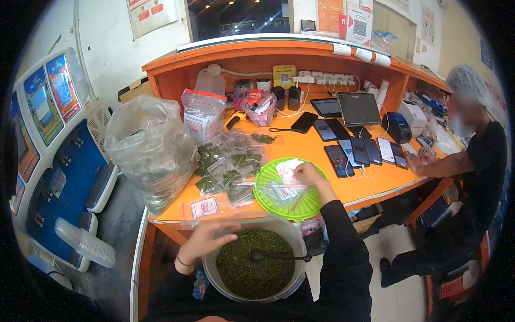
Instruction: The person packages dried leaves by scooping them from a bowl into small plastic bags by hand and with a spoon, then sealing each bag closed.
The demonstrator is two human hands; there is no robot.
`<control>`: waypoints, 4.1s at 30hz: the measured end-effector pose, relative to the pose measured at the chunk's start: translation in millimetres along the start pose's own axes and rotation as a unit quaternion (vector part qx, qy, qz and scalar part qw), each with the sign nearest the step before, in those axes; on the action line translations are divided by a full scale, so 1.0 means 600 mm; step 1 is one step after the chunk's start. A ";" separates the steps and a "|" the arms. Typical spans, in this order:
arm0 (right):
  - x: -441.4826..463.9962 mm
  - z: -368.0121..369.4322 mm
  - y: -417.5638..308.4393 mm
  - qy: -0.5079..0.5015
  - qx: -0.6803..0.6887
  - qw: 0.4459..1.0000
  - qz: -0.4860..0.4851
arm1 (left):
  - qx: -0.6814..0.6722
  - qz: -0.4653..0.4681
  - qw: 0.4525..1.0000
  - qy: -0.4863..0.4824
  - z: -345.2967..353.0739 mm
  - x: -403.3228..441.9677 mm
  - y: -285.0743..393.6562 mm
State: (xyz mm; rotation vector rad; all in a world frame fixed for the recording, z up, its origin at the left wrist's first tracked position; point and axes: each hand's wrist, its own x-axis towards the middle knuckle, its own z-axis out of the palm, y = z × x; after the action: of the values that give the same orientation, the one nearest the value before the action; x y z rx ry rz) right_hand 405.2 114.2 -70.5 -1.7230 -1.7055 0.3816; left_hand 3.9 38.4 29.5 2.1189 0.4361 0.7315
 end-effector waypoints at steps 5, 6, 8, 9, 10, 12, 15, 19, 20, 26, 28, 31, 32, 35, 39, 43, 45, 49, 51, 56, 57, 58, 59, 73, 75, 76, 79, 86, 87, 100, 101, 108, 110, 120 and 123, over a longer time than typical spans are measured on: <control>-0.033 -0.051 -0.121 0.178 0.041 0.981 -0.063 | -0.087 -0.013 0.995 0.038 0.046 -0.020 0.001; -0.055 -0.066 -0.184 0.190 0.044 0.977 -0.082 | -0.117 -0.039 0.991 0.045 0.049 -0.020 0.005; -0.108 -0.074 -0.291 0.197 0.062 0.969 -0.135 | -0.154 -0.073 0.984 0.054 0.056 -0.023 0.018; -0.134 -0.069 -0.328 0.195 0.075 0.963 -0.171 | -0.160 -0.078 0.982 0.056 0.055 -0.016 0.027; -0.163 -0.062 -0.365 0.177 0.072 0.961 -0.202 | -0.166 -0.083 0.981 0.059 0.054 -0.011 0.032; -0.205 -0.046 -0.407 0.132 0.083 0.956 -0.250 | -0.217 -0.064 0.973 0.046 0.058 -0.007 0.035; -0.239 -0.027 -0.434 0.124 0.086 0.953 -0.262 | -0.240 -0.066 0.966 0.072 0.063 -0.011 0.038; -0.264 -0.001 -0.436 0.119 0.075 0.954 -0.263 | -0.133 -0.075 0.981 0.121 0.059 -0.022 0.028; -0.272 0.007 -0.429 0.071 0.093 0.952 -0.283 | -0.103 -0.041 0.986 0.123 0.059 -0.022 0.029; -0.284 0.024 -0.409 -0.074 0.262 0.957 -0.102 | -0.013 0.054 0.992 0.111 0.063 -0.011 0.032; -0.289 0.031 -0.410 -0.041 0.243 0.966 -0.080 | 0.026 0.098 0.987 0.129 0.078 -0.007 0.016; -0.291 0.046 -0.405 0.074 0.161 0.981 -0.077 | 0.124 0.115 0.974 0.150 0.081 -0.004 0.020; -0.287 0.045 -0.398 0.121 0.128 0.982 -0.063 | 0.133 0.087 0.975 0.157 0.083 -0.009 0.022; -0.289 0.046 -0.388 0.125 0.038 0.986 -0.104 | 0.153 0.019 0.972 0.175 0.084 -0.017 0.023; -0.285 0.043 -0.393 0.049 -0.066 0.964 -0.251 | 0.145 -0.022 0.976 0.163 0.082 -0.017 0.020; -0.293 0.034 -0.408 -0.058 -0.011 0.980 -0.191 | 0.108 0.023 0.985 0.130 0.089 -0.015 0.018; -0.296 0.031 -0.416 -0.105 0.002 0.981 -0.164 | 0.124 0.037 0.990 0.056 0.090 -0.022 0.025; -0.300 0.044 -0.394 -0.173 -0.012 0.976 -0.133 | 0.163 0.106 0.981 -0.016 0.094 -0.026 0.033; -0.298 0.042 -0.387 -0.201 0.074 0.969 -0.122 | 0.150 0.124 0.977 0.084 0.076 -0.010 0.036; -0.298 0.032 -0.379 -0.200 0.251 0.938 -0.135 | -0.059 -0.057 0.990 0.116 0.049 -0.013 0.019; -0.296 0.033 -0.378 -0.201 0.240 0.939 -0.143 | -0.142 -0.087 0.985 0.049 0.045 -0.018 0.012; -0.295 0.031 -0.380 -0.251 0.214 0.933 -0.142 | -0.133 -0.096 0.985 0.045 0.048 -0.020 0.009; -0.293 0.027 -0.384 -0.302 0.187 0.924 -0.140 | -0.126 -0.096 0.986 0.056 0.049 -0.020 0.007; -0.296 0.036 -0.391 -0.100 0.136 0.977 -0.127 | 0.338 0.030 0.937 0.087 0.052 -0.016 0.054; -0.295 0.034 -0.405 -0.088 0.107 0.977 -0.163 | 0.242 -0.015 0.967 0.080 0.063 -0.025 0.044; -0.294 0.026 -0.415 -0.073 0.100 0.981 -0.149 | 0.196 -0.059 0.975 0.085 0.067 -0.032 0.026; -0.288 0.019 -0.399 -0.144 -0.071 0.980 -0.121 | 0.047 -0.120 0.981 0.146 0.057 -0.035 0.013; -0.304 0.057 -0.335 -0.303 -0.244 0.914 -0.120 | -0.325 -0.148 0.909 0.215 0.055 -0.046 -0.038; -0.295 0.051 -0.341 -0.273 -0.240 0.922 -0.132 | -0.357 -0.148 0.893 0.232 0.054 -0.047 -0.040; -0.284 0.130 -0.402 -0.353 -0.136 0.892 -0.246 | -0.329 -0.102 0.884 0.318 0.054 -0.047 -0.036; -0.290 0.121 -0.403 -0.379 -0.117 0.886 -0.241 | -0.333 -0.102 0.882 0.317 0.052 -0.047 -0.033; -0.299 0.070 -0.369 -0.453 0.104 0.876 -0.132 | -0.341 -0.097 0.885 0.302 0.045 -0.047 -0.019; -0.290 0.053 -0.356 -0.438 0.174 0.878 -0.078 | -0.335 -0.087 0.888 0.302 0.045 -0.045 -0.020; -0.296 0.008 -0.334 -0.334 0.016 0.941 -0.042 | -0.319 -0.071 0.892 0.312 0.050 -0.047 -0.026; -0.309 -0.001 -0.344 -0.206 -0.227 0.949 -0.077 | -0.312 -0.070 0.895 0.312 0.051 -0.046 -0.028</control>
State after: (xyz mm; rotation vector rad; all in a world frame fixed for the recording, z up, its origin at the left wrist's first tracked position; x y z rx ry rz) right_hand 228.8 -81.5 15.6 -1.9019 -2.3638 0.3050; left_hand 1.2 15.4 -8.5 1.2094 0.5859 1.2709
